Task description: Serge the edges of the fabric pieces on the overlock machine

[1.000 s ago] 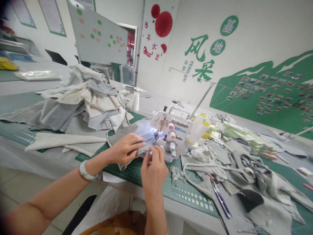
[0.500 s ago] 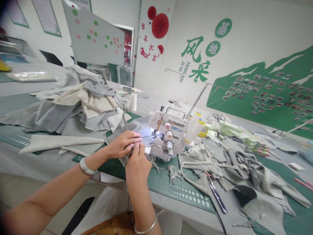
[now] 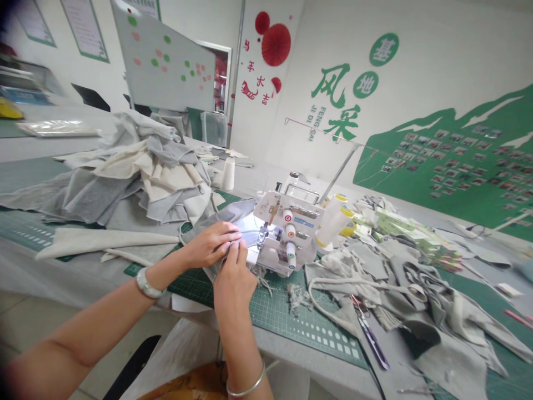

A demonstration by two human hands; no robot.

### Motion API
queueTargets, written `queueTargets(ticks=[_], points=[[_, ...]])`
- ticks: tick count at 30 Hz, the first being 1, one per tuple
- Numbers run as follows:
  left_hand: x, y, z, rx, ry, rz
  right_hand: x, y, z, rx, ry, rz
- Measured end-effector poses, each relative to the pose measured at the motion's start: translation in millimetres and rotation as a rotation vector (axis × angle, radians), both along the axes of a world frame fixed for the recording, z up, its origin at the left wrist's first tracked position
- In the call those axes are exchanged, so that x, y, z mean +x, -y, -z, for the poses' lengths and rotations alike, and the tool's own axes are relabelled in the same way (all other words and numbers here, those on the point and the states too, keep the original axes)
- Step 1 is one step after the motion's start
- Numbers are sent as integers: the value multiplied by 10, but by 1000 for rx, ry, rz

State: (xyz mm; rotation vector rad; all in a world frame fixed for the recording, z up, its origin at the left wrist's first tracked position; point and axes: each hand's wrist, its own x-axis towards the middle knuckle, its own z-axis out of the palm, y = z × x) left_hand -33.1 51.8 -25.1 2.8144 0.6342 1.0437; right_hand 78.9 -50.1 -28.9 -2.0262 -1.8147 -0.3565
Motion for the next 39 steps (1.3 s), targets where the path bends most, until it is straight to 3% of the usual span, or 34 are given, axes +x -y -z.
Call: queueTargets(ticks=[16,25,32,36,39], points=[[-14,172,29,59,-82,-151,46,9,44,50,-30,7],[7,401,35,97,-83,-207,278,25,174,251,-102,-124],[-148,448,198,-43,2,-206,437,25,293,471,-201,-299],[-347,618,438,-185,98,-322,455,15,339,518,-221,-328],[-434,809,631,-274,25,-367,461,14,359,527,-227,-329]])
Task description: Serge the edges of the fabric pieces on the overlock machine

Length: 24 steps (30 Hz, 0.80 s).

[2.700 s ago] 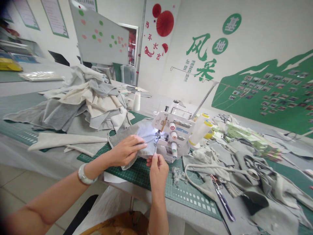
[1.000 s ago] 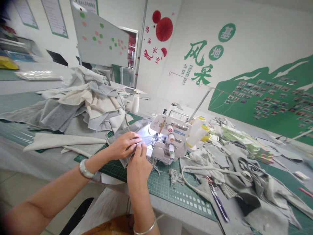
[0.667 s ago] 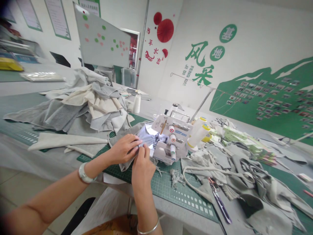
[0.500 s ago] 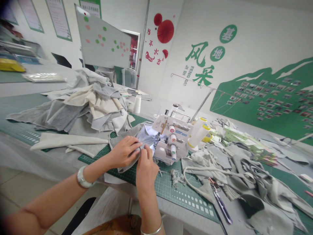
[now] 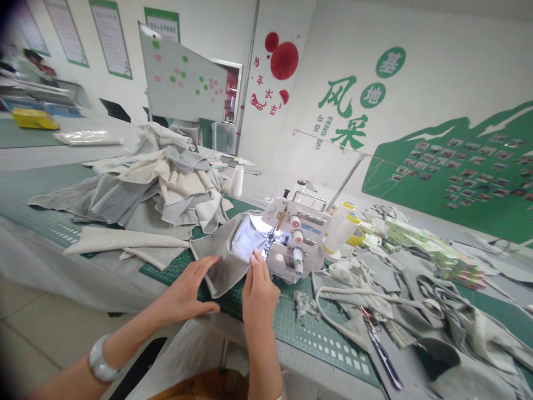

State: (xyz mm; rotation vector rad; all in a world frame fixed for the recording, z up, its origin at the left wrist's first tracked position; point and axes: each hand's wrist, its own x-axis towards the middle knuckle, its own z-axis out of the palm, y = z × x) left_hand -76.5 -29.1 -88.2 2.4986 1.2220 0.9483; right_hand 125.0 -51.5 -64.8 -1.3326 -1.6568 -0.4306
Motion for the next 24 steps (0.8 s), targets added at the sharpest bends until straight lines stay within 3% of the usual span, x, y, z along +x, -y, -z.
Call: queueTargets(ticks=[3,8,13,18,21,24], points=[[-16,112,57,-46,-107,26,10,11,4,-1,-8,1],[-89,44,-53,-44,-196,125,16,29,-10,-2,-43,13],[-281,11,-158,-70,-224,56,19,31,-22,-14,-63,24],[-266,458,-367,-191,-242,116,51,51,-33,-64,-91,-7],[-157,819,-539,-267,-239,240,88,79,-40,-120,-120,-56],[-69,990,-713,-375,-153,395,138,109,-44,-191,-144,-109]])
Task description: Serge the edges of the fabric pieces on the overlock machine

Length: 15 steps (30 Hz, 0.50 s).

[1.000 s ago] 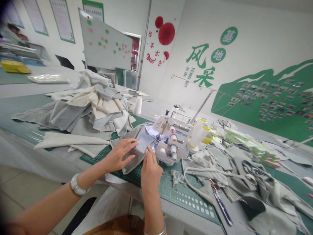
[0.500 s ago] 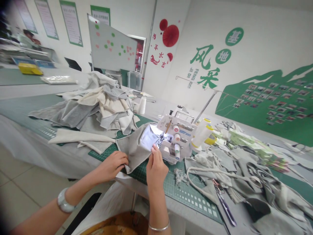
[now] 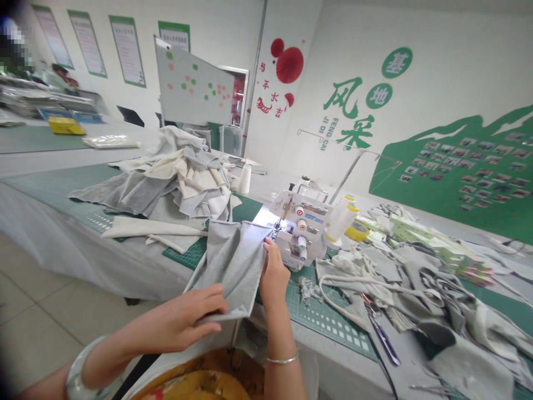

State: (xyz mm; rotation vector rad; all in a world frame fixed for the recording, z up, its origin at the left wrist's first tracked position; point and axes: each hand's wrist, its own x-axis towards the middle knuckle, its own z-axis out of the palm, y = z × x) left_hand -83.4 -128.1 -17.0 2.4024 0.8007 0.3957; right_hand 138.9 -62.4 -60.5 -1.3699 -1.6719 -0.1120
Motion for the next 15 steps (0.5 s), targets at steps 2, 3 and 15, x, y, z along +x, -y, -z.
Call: queueTargets(ticks=[2,3,15], points=[[32,-43,-95,-130,90,115,32,9,1,-43,-7,-17],[46,-110,-134,-171,139,155,45,9,3,-60,-11,-20],[907,-2156,-580,-448,646,-448,92,-37,23,-12,-44,-63]])
